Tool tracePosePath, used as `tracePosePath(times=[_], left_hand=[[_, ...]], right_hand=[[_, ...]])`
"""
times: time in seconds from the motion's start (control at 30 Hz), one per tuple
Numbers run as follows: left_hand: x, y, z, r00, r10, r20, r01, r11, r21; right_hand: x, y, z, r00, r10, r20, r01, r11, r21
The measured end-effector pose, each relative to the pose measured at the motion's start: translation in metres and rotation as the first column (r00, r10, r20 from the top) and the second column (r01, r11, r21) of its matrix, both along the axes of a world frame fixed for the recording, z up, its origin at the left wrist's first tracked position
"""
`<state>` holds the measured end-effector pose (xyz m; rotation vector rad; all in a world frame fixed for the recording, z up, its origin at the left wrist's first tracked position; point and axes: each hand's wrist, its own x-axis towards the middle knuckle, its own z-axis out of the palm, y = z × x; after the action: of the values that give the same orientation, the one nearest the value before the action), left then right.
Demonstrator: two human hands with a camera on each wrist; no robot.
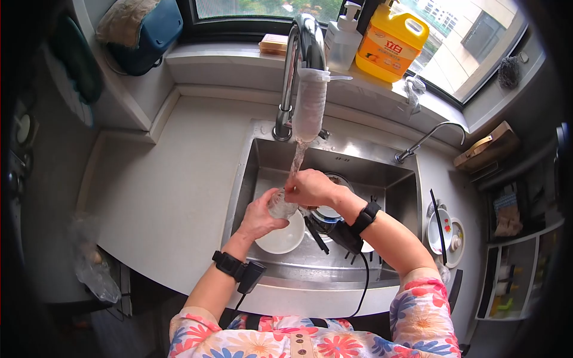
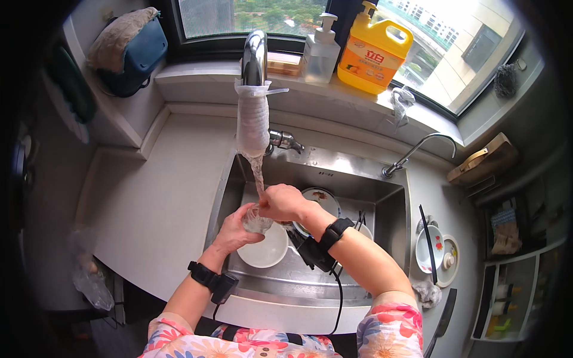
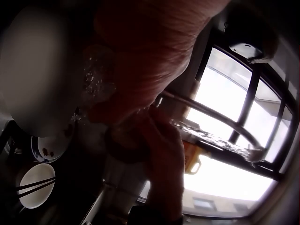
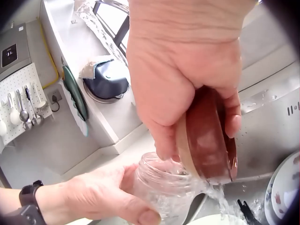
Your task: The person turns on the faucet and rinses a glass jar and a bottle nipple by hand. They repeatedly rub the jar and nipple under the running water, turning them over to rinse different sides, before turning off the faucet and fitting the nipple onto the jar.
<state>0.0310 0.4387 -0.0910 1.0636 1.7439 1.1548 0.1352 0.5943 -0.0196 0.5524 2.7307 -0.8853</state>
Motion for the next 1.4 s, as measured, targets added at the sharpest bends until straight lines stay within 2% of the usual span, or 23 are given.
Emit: tracePosePath(times=[0.1, 0.23, 0.3, 0.33, 0.4, 0.43, 0.5, 0.53, 0.63, 0.67, 0.73, 0.77, 0.8, 0.87, 0.9, 0.93, 1.0, 1.03, 1.07, 1.13, 1.2, 1.27, 1.4], left_hand=[[-0.001, 0.0, -0.002, 0.999, 0.019, -0.041, -0.019, 1.0, -0.015], [0.002, 0.002, 0.003, 0.999, -0.017, -0.049, 0.017, 1.0, -0.003], [0.003, 0.003, 0.004, 0.998, -0.025, -0.05, 0.026, 1.0, 0.014], [0.003, 0.003, 0.004, 0.999, -0.033, -0.043, 0.033, 0.999, -0.002], [0.003, 0.003, 0.003, 0.999, -0.04, -0.036, 0.04, 0.999, -0.019], [0.002, 0.002, 0.002, 0.999, -0.028, -0.044, 0.027, 0.999, -0.025], [0.002, 0.002, -0.002, 0.999, -0.015, -0.052, 0.013, 0.999, -0.03], [0.001, 0.003, -0.005, 0.999, -0.018, -0.037, 0.018, 1.0, -0.012], [0.0, 0.003, -0.006, 1.0, -0.021, -0.002, 0.021, 1.0, -0.001], [0.001, 0.004, -0.005, 1.0, -0.021, 0.017, 0.021, 1.0, -0.007], [0.001, 0.005, -0.011, 0.994, -0.015, 0.105, 0.012, 0.999, 0.034], [0.002, 0.006, -0.013, 0.981, -0.013, 0.192, -0.002, 0.997, 0.074], [0.003, 0.007, -0.012, 0.981, -0.014, 0.193, -0.001, 0.997, 0.074], [0.005, 0.008, -0.008, 0.963, -0.011, 0.268, -0.019, 0.994, 0.109], [0.005, 0.008, -0.011, 0.963, -0.012, 0.269, -0.018, 0.994, 0.109], [0.006, 0.009, -0.015, 0.962, -0.004, 0.273, -0.026, 0.994, 0.109], [0.007, 0.01, -0.018, 0.961, 0.0, 0.276, -0.03, 0.994, 0.106], [0.008, 0.009, -0.017, 0.955, -0.005, 0.298, -0.027, 0.994, 0.105], [0.009, 0.009, -0.017, 0.948, -0.01, 0.319, -0.024, 0.994, 0.103], [0.01, 0.008, -0.02, 0.962, 0.001, 0.274, -0.028, 0.995, 0.091], [0.01, 0.007, -0.02, 0.974, 0.015, 0.228, -0.035, 0.996, 0.084], [0.009, 0.005, -0.014, 0.97, 0.06, 0.235, -0.068, 0.997, 0.024], [0.007, 0.002, -0.007, 0.992, 0.073, 0.102, -0.071, 0.997, -0.024]], right_hand=[[-0.003, -0.001, -0.012, 0.998, -0.016, -0.067, 0.025, 0.989, 0.145], [-0.008, -0.005, -0.01, 0.997, -0.068, -0.031, 0.073, 0.975, 0.21], [-0.008, -0.006, -0.002, 0.97, -0.243, 0.011, 0.24, 0.964, 0.111], [-0.007, -0.002, -0.005, 0.97, -0.244, 0.011, 0.242, 0.964, 0.111], [-0.001, 0.009, -0.014, 0.961, -0.267, 0.065, 0.274, 0.951, -0.146], [0.004, 0.013, -0.017, 0.961, -0.267, 0.066, 0.274, 0.951, -0.146], [0.013, 0.02, -0.02, 0.958, -0.241, 0.157, 0.284, 0.873, -0.397], [0.017, 0.023, -0.022, 0.958, -0.24, 0.157, 0.284, 0.873, -0.397], [0.026, 0.029, -0.026, 0.9, -0.411, 0.145, 0.415, 0.704, -0.576], [0.028, 0.029, -0.026, 0.9, -0.411, 0.145, 0.415, 0.704, -0.576], [0.033, 0.024, -0.015, 0.741, -0.625, 0.246, 0.544, 0.343, -0.766], [0.036, 0.025, -0.019, 0.712, -0.648, 0.27, 0.54, 0.259, -0.801], [0.038, 0.024, -0.026, 0.711, -0.649, 0.271, 0.541, 0.258, -0.801], [0.044, 0.02, -0.043, 0.503, -0.785, 0.363, 0.459, -0.113, -0.881], [0.046, 0.018, -0.049, 0.478, -0.783, 0.398, 0.411, -0.201, -0.889], [0.047, 0.014, -0.056, 0.476, -0.784, 0.399, 0.412, -0.202, -0.889], [0.046, 0.003, -0.066, 0.467, -0.765, 0.444, 0.249, -0.368, -0.896], [0.042, -0.004, -0.064, 0.464, -0.753, 0.466, 0.244, -0.397, -0.885], [0.04, -0.006, -0.074, 0.461, -0.754, 0.468, 0.242, -0.4, -0.884], [0.036, -0.01, -0.095, 0.568, -0.747, 0.347, 0.088, -0.364, -0.927], [0.033, -0.017, -0.097, 0.587, -0.741, 0.327, 0.091, -0.341, -0.936], [0.028, -0.027, -0.096, 0.546, -0.784, 0.297, 0.217, -0.21, -0.953], [0.019, -0.039, -0.106, 0.56, -0.786, 0.263, 0.248, -0.144, -0.958]])
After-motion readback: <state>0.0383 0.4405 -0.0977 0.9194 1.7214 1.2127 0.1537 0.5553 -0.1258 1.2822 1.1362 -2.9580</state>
